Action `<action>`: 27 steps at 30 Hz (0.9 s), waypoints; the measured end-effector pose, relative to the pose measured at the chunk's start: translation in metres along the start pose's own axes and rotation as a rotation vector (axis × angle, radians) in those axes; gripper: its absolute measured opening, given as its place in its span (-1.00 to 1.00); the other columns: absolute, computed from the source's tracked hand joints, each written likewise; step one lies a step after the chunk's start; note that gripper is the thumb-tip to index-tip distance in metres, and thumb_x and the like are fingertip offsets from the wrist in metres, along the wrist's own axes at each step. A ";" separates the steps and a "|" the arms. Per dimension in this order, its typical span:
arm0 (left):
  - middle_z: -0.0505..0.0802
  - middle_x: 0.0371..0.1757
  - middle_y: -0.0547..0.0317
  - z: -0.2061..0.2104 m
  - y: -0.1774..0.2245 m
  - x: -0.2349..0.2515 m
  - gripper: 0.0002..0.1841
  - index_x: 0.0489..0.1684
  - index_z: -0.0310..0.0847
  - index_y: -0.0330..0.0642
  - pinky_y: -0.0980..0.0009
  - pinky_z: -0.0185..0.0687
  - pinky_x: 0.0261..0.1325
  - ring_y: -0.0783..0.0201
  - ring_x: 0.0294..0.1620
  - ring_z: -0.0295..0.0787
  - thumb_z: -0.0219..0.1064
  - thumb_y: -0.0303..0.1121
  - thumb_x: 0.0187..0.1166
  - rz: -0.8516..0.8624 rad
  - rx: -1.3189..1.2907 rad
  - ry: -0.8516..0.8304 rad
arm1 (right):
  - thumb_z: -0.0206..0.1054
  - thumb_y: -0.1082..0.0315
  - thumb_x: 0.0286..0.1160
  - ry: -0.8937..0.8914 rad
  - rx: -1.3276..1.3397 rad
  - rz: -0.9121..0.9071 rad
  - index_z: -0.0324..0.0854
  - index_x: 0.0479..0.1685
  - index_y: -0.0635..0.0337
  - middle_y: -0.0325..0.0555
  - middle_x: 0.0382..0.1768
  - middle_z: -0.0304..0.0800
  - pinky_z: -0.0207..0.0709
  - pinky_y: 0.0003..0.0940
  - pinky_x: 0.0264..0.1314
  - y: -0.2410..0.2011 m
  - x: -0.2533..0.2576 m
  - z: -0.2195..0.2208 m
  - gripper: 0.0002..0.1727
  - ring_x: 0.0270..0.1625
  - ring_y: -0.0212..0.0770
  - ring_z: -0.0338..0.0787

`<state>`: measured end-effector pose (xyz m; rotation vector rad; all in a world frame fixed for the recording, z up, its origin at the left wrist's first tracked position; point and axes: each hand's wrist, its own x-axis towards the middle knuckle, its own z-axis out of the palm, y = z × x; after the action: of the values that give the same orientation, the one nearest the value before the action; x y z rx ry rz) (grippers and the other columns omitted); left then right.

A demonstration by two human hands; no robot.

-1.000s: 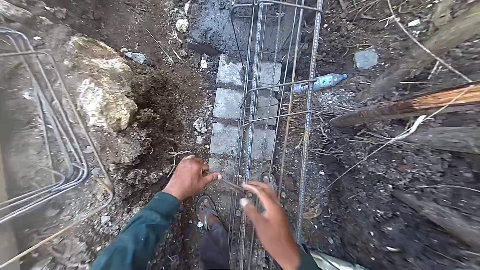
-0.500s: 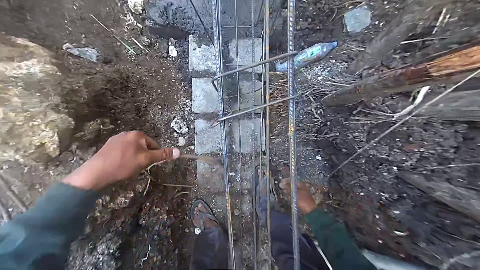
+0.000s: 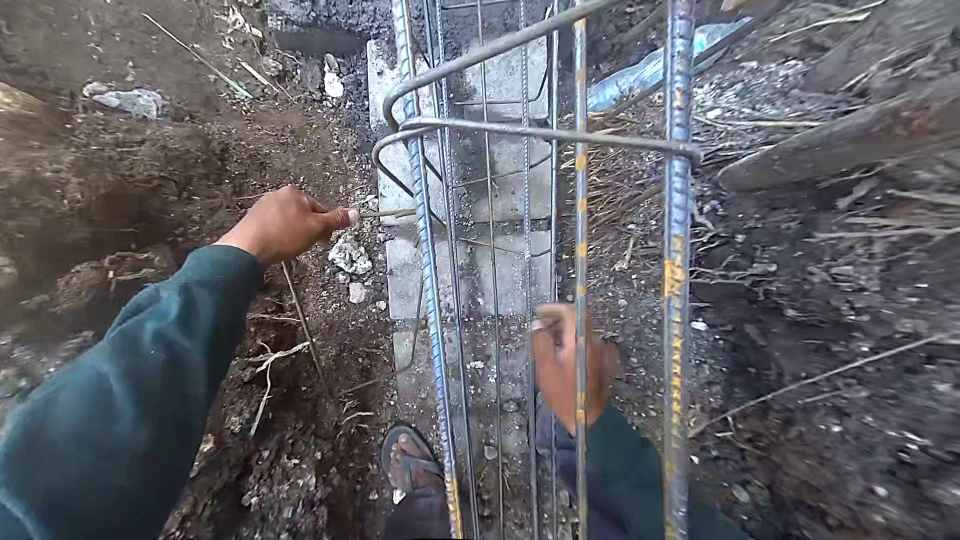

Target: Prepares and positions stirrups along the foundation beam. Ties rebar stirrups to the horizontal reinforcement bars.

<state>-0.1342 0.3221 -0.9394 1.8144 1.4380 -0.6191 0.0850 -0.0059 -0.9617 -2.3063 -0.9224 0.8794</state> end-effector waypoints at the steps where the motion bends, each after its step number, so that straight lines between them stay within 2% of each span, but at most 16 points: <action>1: 0.82 -0.38 -0.10 0.000 0.003 -0.001 -0.41 -0.42 0.81 -0.25 -0.29 0.50 -0.11 -0.08 -0.29 0.71 0.20 0.14 0.73 0.014 -0.004 -0.019 | 0.25 0.30 0.63 -0.141 0.083 -0.001 0.66 0.21 0.29 0.09 0.03 0.80 0.76 0.01 0.08 -0.005 -0.001 0.006 -0.68 -0.02 -0.04 0.86; 3: 0.78 -0.47 -0.01 0.000 0.007 -0.008 -0.43 -0.51 0.77 -0.21 -0.16 0.44 -0.25 0.04 -0.42 0.61 0.19 0.10 0.75 0.031 -0.018 -0.052 | 0.24 0.30 0.67 -0.403 0.246 0.079 0.62 0.36 0.26 0.08 0.20 0.78 0.70 -0.08 0.32 -0.016 0.002 0.026 -0.62 0.21 -0.09 0.82; 4: 0.75 -0.51 0.03 -0.002 0.011 -0.014 -0.42 -0.54 0.76 -0.19 -0.10 0.41 -0.29 0.08 -0.47 0.56 0.18 0.11 0.75 0.024 -0.020 -0.050 | 0.24 0.33 0.67 -0.468 0.320 0.106 0.57 0.46 0.26 0.10 0.31 0.72 0.66 -0.09 0.42 -0.019 0.005 0.039 -0.58 0.33 -0.07 0.77; 7: 0.75 -0.52 0.01 -0.009 0.029 -0.031 -0.41 -0.47 0.78 -0.23 -0.11 0.45 -0.31 0.07 -0.51 0.56 0.16 0.10 0.77 -0.079 -0.001 -0.009 | 0.26 0.36 0.65 -0.540 0.461 0.112 0.35 0.71 0.17 0.07 0.57 0.55 0.61 -0.05 0.51 -0.033 0.019 0.072 -0.40 0.52 -0.05 0.66; 10: 0.61 -0.59 0.07 -0.015 0.043 -0.034 -0.41 -0.41 0.72 -0.22 0.17 0.33 -0.55 0.22 -0.68 0.33 0.12 0.14 0.77 -0.238 -0.005 -0.087 | 0.25 0.33 0.70 -0.593 0.468 0.096 0.09 0.86 0.16 0.12 0.69 0.39 0.51 0.05 0.58 -0.052 0.041 0.096 -0.27 0.61 0.04 0.56; 12: 0.50 -0.63 0.15 -0.018 0.045 -0.028 -0.43 -0.42 0.65 -0.19 0.30 0.23 -0.61 0.30 -0.72 0.22 0.12 0.16 0.76 -0.304 -0.006 -0.166 | 0.26 0.26 0.75 -0.671 0.404 0.124 0.23 0.79 0.13 0.14 0.66 0.44 0.50 0.10 0.55 -0.062 0.054 0.100 -0.36 0.56 0.08 0.60; 14: 0.50 -0.62 0.15 -0.012 0.043 -0.013 -0.44 -0.44 0.65 -0.19 0.28 0.25 -0.58 0.29 -0.70 0.23 0.18 0.15 0.74 -0.325 0.019 -0.175 | 0.25 0.29 0.75 -0.692 0.401 0.111 0.42 0.67 0.10 0.09 0.56 0.54 0.57 0.07 0.46 -0.055 0.051 0.093 -0.48 0.44 0.03 0.68; 16: 0.55 -0.61 0.12 -0.001 0.041 0.004 -0.46 -0.46 0.67 -0.20 0.25 0.24 -0.58 0.29 -0.71 0.23 0.23 0.11 0.73 -0.315 0.044 -0.146 | 0.23 0.31 0.74 -0.668 0.495 0.151 0.56 0.51 0.17 0.02 0.35 0.74 0.69 -0.08 0.34 -0.033 0.040 0.072 -0.58 0.26 -0.11 0.80; 18: 0.54 -0.51 0.12 0.013 0.048 0.018 -0.50 -0.32 0.65 -0.24 0.23 0.26 -0.47 0.26 -0.60 0.25 0.21 0.07 0.76 -0.306 0.038 -0.178 | 0.19 0.37 0.73 -0.572 0.628 0.287 0.62 0.38 0.27 0.00 0.15 0.85 0.72 -0.18 0.19 -0.005 0.029 0.039 -0.66 0.09 -0.15 0.86; 19: 0.59 -0.46 0.12 0.025 0.048 0.023 -0.51 -0.26 0.65 -0.26 0.20 0.34 -0.43 0.25 -0.56 0.34 0.21 0.07 0.75 -0.268 0.045 -0.189 | 0.15 0.40 0.76 -0.490 0.689 0.377 0.62 0.34 0.29 0.01 0.08 0.87 0.73 -0.21 0.12 0.009 0.026 0.025 -0.68 0.02 -0.15 0.87; 20: 0.74 -0.35 0.02 0.040 0.044 0.030 -0.52 -0.19 0.72 -0.32 0.05 0.48 -0.27 0.15 -0.42 0.54 0.27 0.03 0.73 -0.222 0.023 -0.178 | 0.07 0.42 0.80 -0.402 0.744 0.452 0.60 0.35 0.32 0.02 0.00 0.87 0.74 -0.22 0.04 0.023 0.023 0.016 -0.67 -0.06 -0.15 0.87; 21: 0.86 -0.22 -0.12 0.058 0.037 0.037 -0.54 -0.15 0.77 -0.38 -0.17 0.58 0.00 -0.03 -0.21 0.74 0.31 -0.03 0.71 -0.161 -0.004 -0.157 | -0.01 0.42 0.84 -0.331 0.800 0.495 0.58 0.35 0.35 0.02 -0.10 0.87 0.75 -0.26 -0.07 0.036 0.023 0.010 -0.66 -0.18 -0.17 0.87; 22: 0.88 -0.14 -0.24 0.079 0.028 0.044 -0.55 -0.18 0.80 -0.41 -0.35 0.54 0.18 -0.21 -0.04 0.80 0.30 -0.07 0.72 -0.083 -0.016 -0.131 | -0.08 0.41 0.86 -0.300 0.864 0.503 0.57 0.31 0.35 -0.02 -0.24 0.88 0.78 -0.30 -0.17 0.048 0.023 0.004 -0.64 -0.30 -0.21 0.87; 25: 0.87 -0.15 -0.30 0.138 -0.004 0.051 -0.59 -0.19 0.84 -0.28 -0.50 0.53 0.16 -0.37 0.01 0.80 0.25 -0.08 0.74 0.058 0.024 0.006 | -0.06 0.34 0.79 -0.203 1.064 0.559 0.66 0.13 0.28 -0.17 -0.53 0.72 0.66 -0.43 -0.50 0.079 0.033 -0.013 -0.64 -0.61 -0.36 0.65; 27: 0.87 -0.15 -0.27 0.157 -0.029 0.061 -0.53 -0.17 0.83 -0.18 -0.49 0.55 0.11 -0.35 0.03 0.81 0.22 0.08 0.73 0.033 0.074 0.089 | -0.10 0.23 0.82 -0.091 1.071 0.612 0.68 -0.06 0.14 -0.32 -0.62 0.59 0.56 -0.49 -0.56 0.107 0.052 -0.019 -0.61 -0.67 -0.44 0.53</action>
<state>-0.1362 0.2401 -1.0889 1.9406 1.4576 -0.5884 0.1723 -0.0405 -1.0381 -1.5523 0.2836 1.2965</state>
